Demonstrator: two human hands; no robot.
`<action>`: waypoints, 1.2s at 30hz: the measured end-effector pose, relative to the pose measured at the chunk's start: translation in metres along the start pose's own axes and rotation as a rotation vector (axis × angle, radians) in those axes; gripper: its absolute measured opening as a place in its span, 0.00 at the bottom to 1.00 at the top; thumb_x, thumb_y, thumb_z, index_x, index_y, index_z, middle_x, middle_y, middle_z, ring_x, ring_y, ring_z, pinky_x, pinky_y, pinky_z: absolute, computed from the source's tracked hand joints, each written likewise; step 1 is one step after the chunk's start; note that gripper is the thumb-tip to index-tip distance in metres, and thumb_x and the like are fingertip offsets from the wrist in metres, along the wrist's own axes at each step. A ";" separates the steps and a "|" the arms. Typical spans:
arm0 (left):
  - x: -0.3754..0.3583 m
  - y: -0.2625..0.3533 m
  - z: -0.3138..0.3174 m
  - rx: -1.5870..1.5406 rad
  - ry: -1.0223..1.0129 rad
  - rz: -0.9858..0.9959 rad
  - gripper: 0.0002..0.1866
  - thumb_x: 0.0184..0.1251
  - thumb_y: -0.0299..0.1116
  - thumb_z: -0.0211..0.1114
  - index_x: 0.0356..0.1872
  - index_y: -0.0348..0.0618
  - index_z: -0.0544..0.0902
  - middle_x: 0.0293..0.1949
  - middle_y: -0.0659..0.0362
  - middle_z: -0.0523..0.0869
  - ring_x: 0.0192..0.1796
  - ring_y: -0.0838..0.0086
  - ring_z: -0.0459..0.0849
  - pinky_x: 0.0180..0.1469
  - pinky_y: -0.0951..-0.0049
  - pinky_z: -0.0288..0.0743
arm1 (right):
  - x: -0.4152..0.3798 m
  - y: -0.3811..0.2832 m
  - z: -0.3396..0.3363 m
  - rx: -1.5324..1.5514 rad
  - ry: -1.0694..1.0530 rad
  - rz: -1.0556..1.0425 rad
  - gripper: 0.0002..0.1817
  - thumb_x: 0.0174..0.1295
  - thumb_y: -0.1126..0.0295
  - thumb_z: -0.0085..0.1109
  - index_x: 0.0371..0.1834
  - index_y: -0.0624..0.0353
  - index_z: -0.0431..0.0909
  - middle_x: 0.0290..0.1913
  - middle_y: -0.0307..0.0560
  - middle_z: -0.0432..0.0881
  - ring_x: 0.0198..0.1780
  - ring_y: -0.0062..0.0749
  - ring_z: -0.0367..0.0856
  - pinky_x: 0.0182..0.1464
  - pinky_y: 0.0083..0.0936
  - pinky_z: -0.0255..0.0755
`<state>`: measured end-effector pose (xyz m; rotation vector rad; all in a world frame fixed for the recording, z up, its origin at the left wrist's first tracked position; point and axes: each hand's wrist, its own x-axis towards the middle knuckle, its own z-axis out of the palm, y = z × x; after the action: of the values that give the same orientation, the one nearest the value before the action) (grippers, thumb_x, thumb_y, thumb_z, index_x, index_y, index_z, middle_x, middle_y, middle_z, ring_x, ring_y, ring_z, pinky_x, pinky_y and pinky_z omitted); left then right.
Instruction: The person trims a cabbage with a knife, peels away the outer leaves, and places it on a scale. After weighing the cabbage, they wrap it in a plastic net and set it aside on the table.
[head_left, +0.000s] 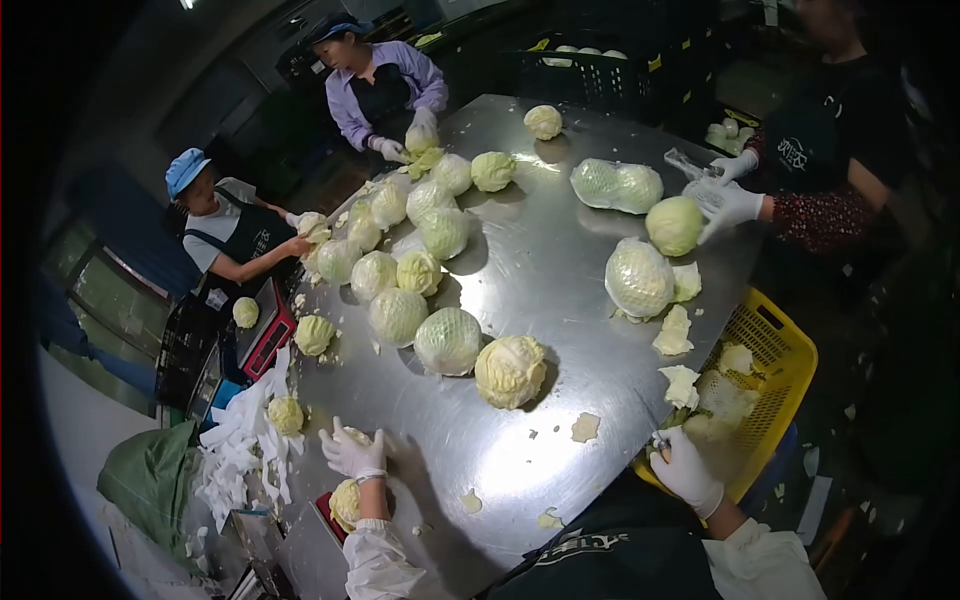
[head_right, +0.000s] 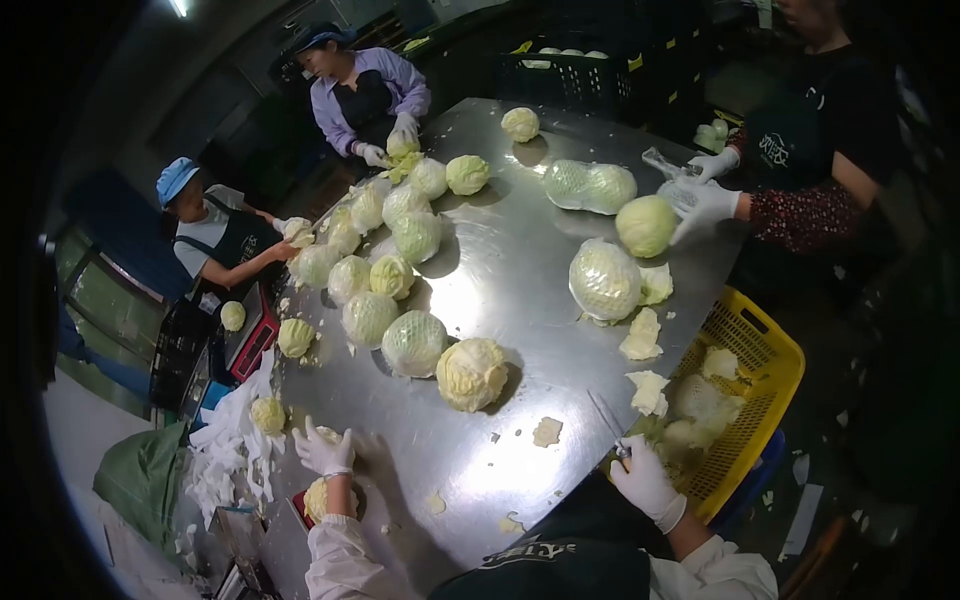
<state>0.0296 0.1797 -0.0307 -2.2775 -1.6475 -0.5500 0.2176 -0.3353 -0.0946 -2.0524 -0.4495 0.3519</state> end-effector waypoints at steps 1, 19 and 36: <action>-0.001 0.016 -0.011 -0.152 -0.095 0.112 0.55 0.39 0.53 0.82 0.74 0.51 0.67 0.73 0.41 0.63 0.73 0.43 0.62 0.74 0.47 0.58 | -0.001 0.003 0.003 -0.025 0.012 -0.044 0.18 0.60 0.75 0.63 0.51 0.67 0.71 0.41 0.59 0.78 0.42 0.50 0.81 0.48 0.40 0.75; -0.114 0.171 -0.023 -1.134 -0.706 0.644 0.61 0.34 0.46 0.87 0.73 0.37 0.62 0.66 0.38 0.70 0.68 0.46 0.71 0.70 0.50 0.68 | -0.022 -0.023 0.015 0.057 -0.074 -0.083 0.22 0.68 0.72 0.58 0.63 0.66 0.68 0.38 0.57 0.81 0.36 0.45 0.83 0.41 0.36 0.76; -0.197 0.160 -0.092 -0.903 -0.593 0.692 0.52 0.35 0.47 0.85 0.63 0.30 0.70 0.52 0.43 0.74 0.54 0.50 0.76 0.60 0.57 0.73 | -0.027 -0.075 0.040 -0.248 -0.305 -0.245 0.20 0.69 0.70 0.52 0.58 0.72 0.66 0.43 0.66 0.79 0.38 0.56 0.87 0.35 0.43 0.82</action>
<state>0.1139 -0.0771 -0.0395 -3.6963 -0.6407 -0.5176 0.1636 -0.2823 -0.0468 -2.1567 -0.9625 0.4813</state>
